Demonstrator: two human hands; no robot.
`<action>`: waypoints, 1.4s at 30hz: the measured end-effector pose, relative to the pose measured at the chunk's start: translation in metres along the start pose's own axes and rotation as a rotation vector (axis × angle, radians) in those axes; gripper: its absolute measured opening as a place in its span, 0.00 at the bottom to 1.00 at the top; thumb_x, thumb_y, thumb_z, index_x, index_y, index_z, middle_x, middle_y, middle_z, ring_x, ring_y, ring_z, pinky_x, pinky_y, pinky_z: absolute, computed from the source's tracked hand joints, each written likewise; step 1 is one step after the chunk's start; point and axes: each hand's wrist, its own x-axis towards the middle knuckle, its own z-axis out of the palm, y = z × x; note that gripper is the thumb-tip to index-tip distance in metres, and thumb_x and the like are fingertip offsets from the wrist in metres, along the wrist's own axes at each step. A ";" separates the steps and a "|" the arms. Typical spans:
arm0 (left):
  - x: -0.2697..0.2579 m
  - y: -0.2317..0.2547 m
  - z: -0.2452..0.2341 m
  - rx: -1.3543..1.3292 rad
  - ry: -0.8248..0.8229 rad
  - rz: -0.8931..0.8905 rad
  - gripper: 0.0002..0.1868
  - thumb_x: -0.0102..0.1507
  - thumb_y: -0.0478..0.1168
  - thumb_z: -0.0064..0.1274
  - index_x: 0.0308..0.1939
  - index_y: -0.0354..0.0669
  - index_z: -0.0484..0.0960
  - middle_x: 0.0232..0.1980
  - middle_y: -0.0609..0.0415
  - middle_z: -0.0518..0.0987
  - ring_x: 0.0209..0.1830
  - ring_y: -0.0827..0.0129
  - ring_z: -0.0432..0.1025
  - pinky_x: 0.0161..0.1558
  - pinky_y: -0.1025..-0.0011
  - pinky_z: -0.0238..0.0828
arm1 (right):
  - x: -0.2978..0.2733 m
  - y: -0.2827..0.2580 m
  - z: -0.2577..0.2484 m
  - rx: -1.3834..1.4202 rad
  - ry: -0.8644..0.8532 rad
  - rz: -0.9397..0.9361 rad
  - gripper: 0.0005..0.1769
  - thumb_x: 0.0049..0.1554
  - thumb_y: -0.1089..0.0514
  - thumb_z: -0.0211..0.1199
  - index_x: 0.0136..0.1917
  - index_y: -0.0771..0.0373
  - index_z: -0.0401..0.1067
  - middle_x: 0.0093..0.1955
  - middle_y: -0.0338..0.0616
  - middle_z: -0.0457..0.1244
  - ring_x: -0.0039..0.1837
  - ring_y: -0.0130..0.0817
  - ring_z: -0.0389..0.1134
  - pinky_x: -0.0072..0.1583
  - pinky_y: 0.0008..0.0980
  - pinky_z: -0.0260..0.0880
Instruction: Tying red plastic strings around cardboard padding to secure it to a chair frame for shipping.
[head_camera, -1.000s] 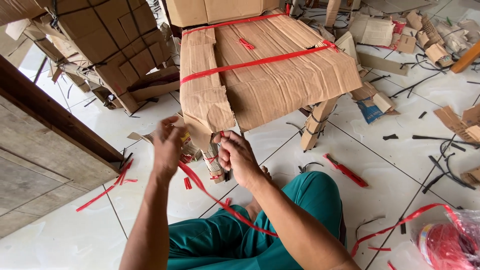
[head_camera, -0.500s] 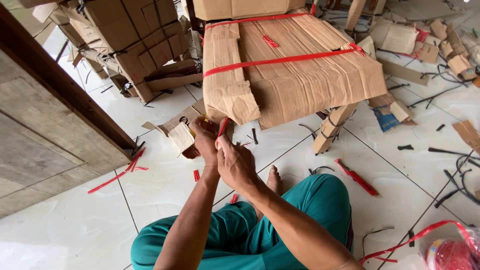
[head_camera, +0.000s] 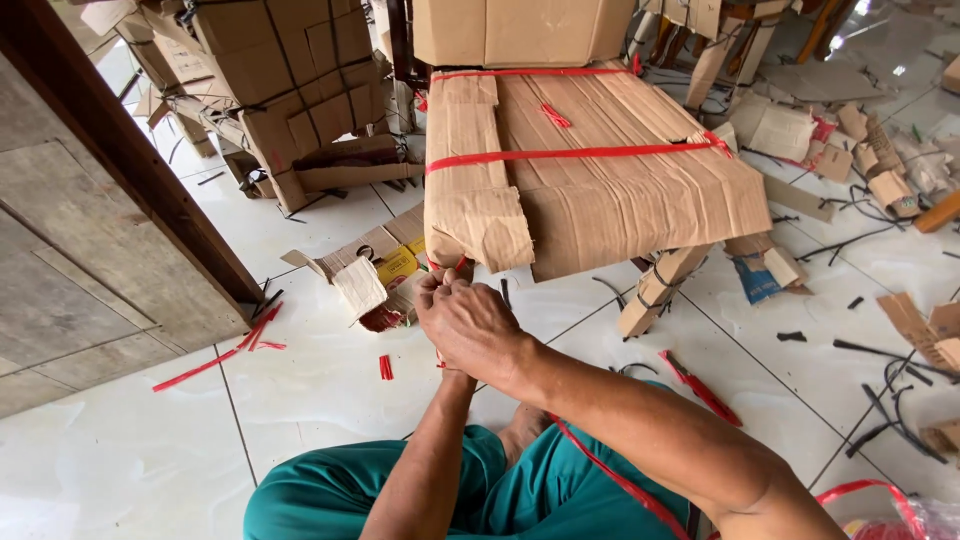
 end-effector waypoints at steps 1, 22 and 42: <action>0.004 0.009 -0.009 -0.004 0.005 -0.005 0.06 0.59 0.37 0.52 0.37 0.54 0.81 0.33 0.56 0.79 0.39 0.57 0.74 0.47 0.56 0.63 | 0.012 0.012 -0.003 -0.003 0.008 -0.002 0.25 0.61 0.58 0.60 0.70 0.64 0.62 0.59 0.45 0.57 0.62 0.37 0.61 0.65 0.38 0.64; 0.012 -0.077 0.053 -1.861 -0.591 -1.098 0.19 0.72 0.49 0.48 0.28 0.49 0.73 0.12 0.63 0.54 0.09 0.79 0.45 0.16 0.85 0.44 | 0.033 0.132 -0.053 1.438 -0.078 -0.339 0.25 0.64 0.64 0.49 0.74 0.59 0.61 0.65 0.55 0.64 0.61 0.59 0.71 0.56 0.54 0.75; 0.015 -0.069 0.004 -1.824 -0.534 -0.770 0.09 0.68 0.45 0.56 0.45 0.45 0.83 0.32 0.58 0.84 0.10 0.85 0.52 0.14 0.88 0.46 | 0.011 0.115 -0.047 1.677 0.004 -0.001 0.23 0.63 0.62 0.50 0.72 0.56 0.65 0.65 0.53 0.65 0.64 0.55 0.69 0.61 0.51 0.71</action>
